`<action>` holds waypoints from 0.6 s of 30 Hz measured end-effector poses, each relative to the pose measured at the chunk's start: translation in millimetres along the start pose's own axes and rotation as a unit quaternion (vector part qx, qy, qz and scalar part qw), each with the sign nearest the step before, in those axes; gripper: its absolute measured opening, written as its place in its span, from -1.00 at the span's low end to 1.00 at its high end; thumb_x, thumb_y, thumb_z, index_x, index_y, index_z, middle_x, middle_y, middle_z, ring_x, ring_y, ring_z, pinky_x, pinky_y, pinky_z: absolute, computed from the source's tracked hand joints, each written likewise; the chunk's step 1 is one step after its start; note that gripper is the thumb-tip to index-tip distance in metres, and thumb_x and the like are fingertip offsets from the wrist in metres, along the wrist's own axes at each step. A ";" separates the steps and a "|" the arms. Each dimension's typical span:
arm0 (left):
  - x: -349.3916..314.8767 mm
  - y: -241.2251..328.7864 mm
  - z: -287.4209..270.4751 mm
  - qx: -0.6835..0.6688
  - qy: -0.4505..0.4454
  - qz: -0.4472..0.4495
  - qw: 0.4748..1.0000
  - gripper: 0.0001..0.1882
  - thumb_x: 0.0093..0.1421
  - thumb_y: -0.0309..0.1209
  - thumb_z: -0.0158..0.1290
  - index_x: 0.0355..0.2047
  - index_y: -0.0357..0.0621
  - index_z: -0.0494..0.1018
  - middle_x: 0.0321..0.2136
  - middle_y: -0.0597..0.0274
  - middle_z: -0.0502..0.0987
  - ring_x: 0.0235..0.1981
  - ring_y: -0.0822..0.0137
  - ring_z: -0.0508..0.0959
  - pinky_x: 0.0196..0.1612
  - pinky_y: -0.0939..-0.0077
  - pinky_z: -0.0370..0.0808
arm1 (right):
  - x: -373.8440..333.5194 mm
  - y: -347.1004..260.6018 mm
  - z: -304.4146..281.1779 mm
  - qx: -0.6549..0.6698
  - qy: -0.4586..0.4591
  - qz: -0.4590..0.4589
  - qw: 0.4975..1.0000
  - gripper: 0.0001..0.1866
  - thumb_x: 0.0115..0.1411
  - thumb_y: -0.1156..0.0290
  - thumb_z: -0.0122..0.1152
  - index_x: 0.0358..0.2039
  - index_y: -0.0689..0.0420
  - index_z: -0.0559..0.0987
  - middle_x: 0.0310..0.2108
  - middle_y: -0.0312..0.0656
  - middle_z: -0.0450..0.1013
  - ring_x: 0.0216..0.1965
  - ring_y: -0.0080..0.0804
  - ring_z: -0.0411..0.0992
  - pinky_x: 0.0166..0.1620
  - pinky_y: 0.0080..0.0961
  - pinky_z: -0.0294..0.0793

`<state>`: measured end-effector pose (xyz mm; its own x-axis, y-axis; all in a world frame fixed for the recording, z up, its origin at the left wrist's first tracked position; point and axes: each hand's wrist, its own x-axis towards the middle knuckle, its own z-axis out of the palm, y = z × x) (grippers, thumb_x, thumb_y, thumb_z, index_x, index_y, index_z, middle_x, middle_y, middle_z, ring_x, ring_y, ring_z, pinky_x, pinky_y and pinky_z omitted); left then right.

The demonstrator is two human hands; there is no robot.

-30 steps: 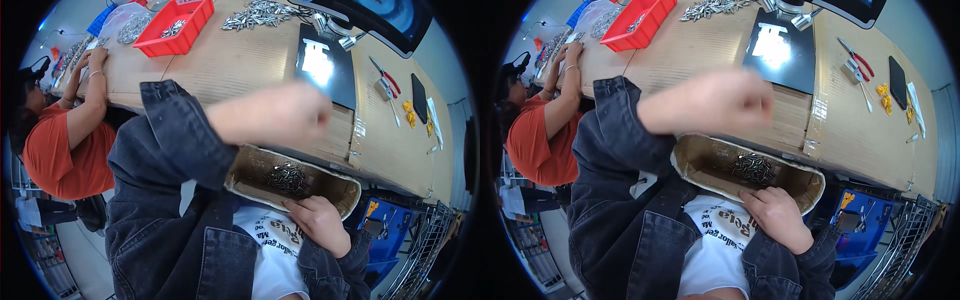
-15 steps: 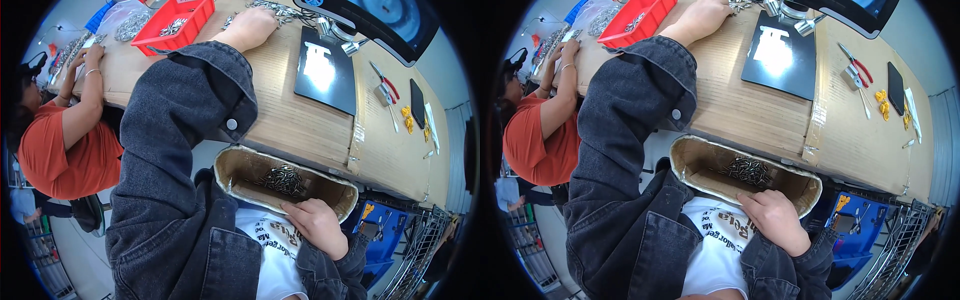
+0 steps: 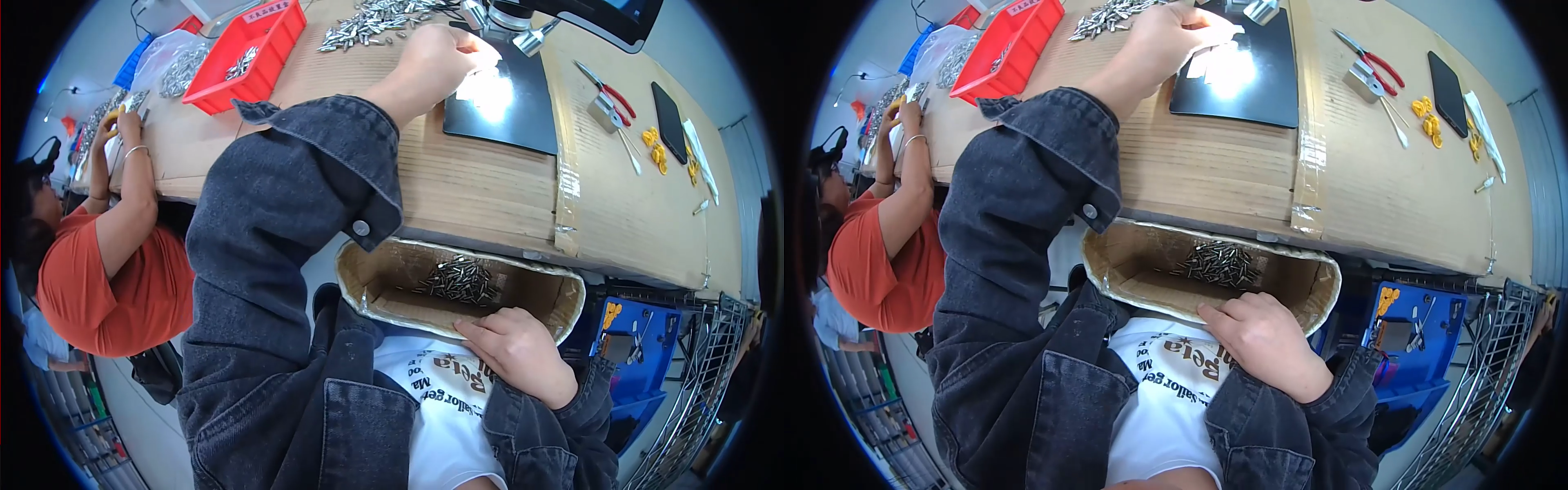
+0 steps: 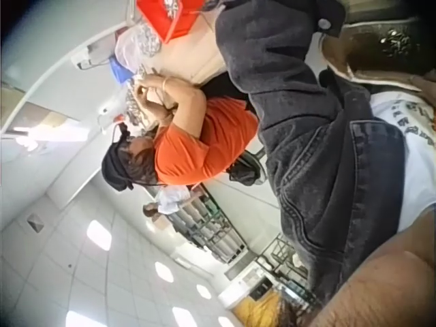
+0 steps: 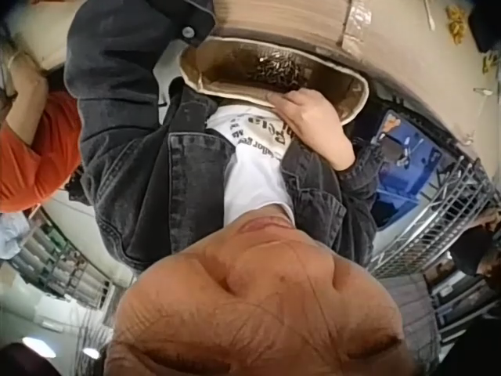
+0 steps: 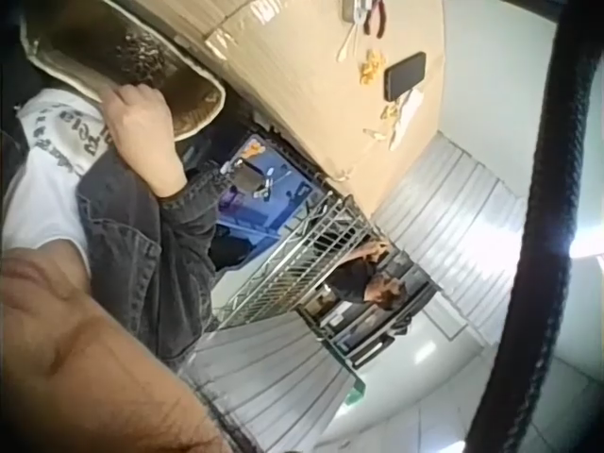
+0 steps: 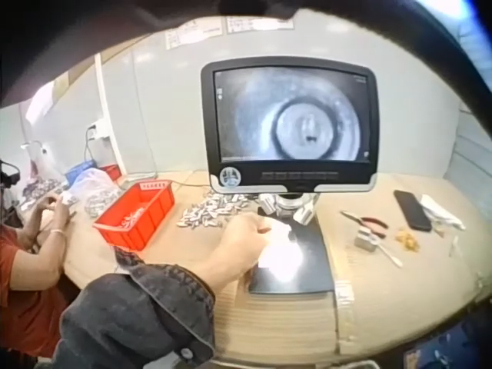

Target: Picking small metal fasteners from a bin and placing them on an inspection plate under a digital microscope.

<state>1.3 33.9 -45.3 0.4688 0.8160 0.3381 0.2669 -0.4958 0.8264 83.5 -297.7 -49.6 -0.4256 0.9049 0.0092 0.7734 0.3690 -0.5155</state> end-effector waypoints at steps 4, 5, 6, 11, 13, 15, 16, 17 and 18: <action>-4.4 31.2 -0.9 0.121 -0.013 0.036 0.992 -0.79 0.08 -0.45 0.10 -0.30 -0.23 0.65 -0.50 0.10 0.61 -0.60 0.27 0.48 -0.45 0.51 0.47 | -2.8 3.8 0.6 0.006 0.016 0.007 1.000 -0.73 0.16 0.40 0.19 -0.11 0.14 0.60 -0.35 -0.24 0.52 -0.42 -0.31 0.40 -0.25 -0.48 0.40; -7.2 35.2 -1.9 0.163 -0.016 0.047 0.985 -0.79 0.08 -0.45 0.10 -0.30 -0.24 0.65 -0.49 0.10 0.61 -0.60 0.26 0.48 -0.44 0.51 0.47 | -2.4 4.5 1.0 0.008 0.022 0.008 1.000 -0.73 0.16 0.40 0.19 -0.11 0.14 0.60 -0.35 -0.24 0.52 -0.42 -0.31 0.40 -0.25 -0.48 0.40; -12.6 38.2 -4.8 0.165 -0.015 0.049 0.985 -0.79 0.08 -0.45 0.10 -0.30 -0.24 0.65 -0.49 0.10 0.61 -0.60 0.26 0.48 -0.44 0.51 0.47 | -2.9 2.7 1.0 0.007 0.024 0.006 1.000 -0.73 0.16 0.40 0.19 -0.11 0.14 0.60 -0.35 -0.24 0.52 -0.42 -0.31 0.40 -0.25 -0.48 0.40; -18.3 52.2 -14.5 0.109 -0.037 0.025 0.993 -0.87 0.08 -0.46 0.10 -0.43 -0.29 0.57 -0.59 0.21 0.49 -0.63 0.35 0.39 -0.49 0.51 0.37 | -0.8 2.7 -7.5 -0.020 0.003 0.010 1.000 -0.74 0.16 0.40 0.19 -0.12 0.13 0.60 -0.40 -0.25 0.50 -0.43 -0.32 0.40 -0.26 -0.48 0.39; -19.4 54.6 -13.7 0.098 -0.038 0.016 0.994 -0.78 0.03 -0.51 0.08 -0.32 -0.33 0.62 -0.50 0.05 0.61 -0.57 0.23 0.50 -0.41 0.50 0.46 | -4.0 5.0 -1.1 -0.019 0.006 0.000 1.000 -0.72 0.14 0.39 0.17 -0.12 0.14 0.59 -0.42 -0.25 0.47 -0.44 -0.30 0.40 -0.26 -0.48 0.39; -17.6 55.4 -12.2 0.067 -0.056 -0.025 0.996 -0.78 0.00 -0.56 0.07 -0.34 -0.32 0.62 -0.45 0.04 0.62 -0.53 0.21 0.52 -0.40 0.46 0.47 | -6.0 5.8 2.7 -0.019 0.009 -0.009 1.000 -0.71 0.12 0.38 0.15 -0.13 0.14 0.58 -0.45 -0.25 0.44 -0.44 -0.29 0.39 -0.25 -0.48 0.39; -17.1 55.1 -13.3 0.068 -0.050 -0.018 0.996 -0.78 0.00 -0.56 0.07 -0.34 -0.32 0.62 -0.45 0.04 0.62 -0.53 0.21 0.52 -0.40 0.46 0.47 | -6.1 4.5 2.2 -0.026 0.013 -0.013 1.000 -0.71 0.12 0.38 0.15 -0.13 0.14 0.58 -0.45 -0.25 0.44 -0.44 -0.29 0.39 -0.25 -0.48 0.39; -16.2 54.6 -13.7 0.080 -0.048 -0.017 0.996 -0.78 -0.01 -0.57 0.07 -0.34 -0.33 0.62 -0.44 0.04 0.62 -0.52 0.20 0.53 -0.40 0.46 0.47 | -5.7 3.5 1.7 -0.025 0.010 -0.011 1.000 -0.72 0.13 0.38 0.15 -0.13 0.14 0.58 -0.45 -0.25 0.45 -0.45 -0.29 0.39 -0.26 -0.48 0.39; -16.0 53.1 -12.4 0.090 -0.048 -0.019 0.995 -0.79 -0.01 -0.58 0.07 -0.34 -0.33 0.62 -0.42 0.03 0.62 -0.51 0.19 0.53 -0.40 0.45 0.47 | -6.2 2.1 1.7 -0.022 0.005 -0.007 1.000 -0.72 0.14 0.38 0.15 -0.13 0.13 0.58 -0.45 -0.25 0.45 -0.45 -0.29 0.40 -0.26 -0.48 0.40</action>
<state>-2.5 -1.9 -1.2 0.5319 0.8075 0.2551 0.4290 -0.5167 0.7409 87.0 -302.9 -52.2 -0.4317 0.9017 0.0249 0.7877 0.3903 -0.4767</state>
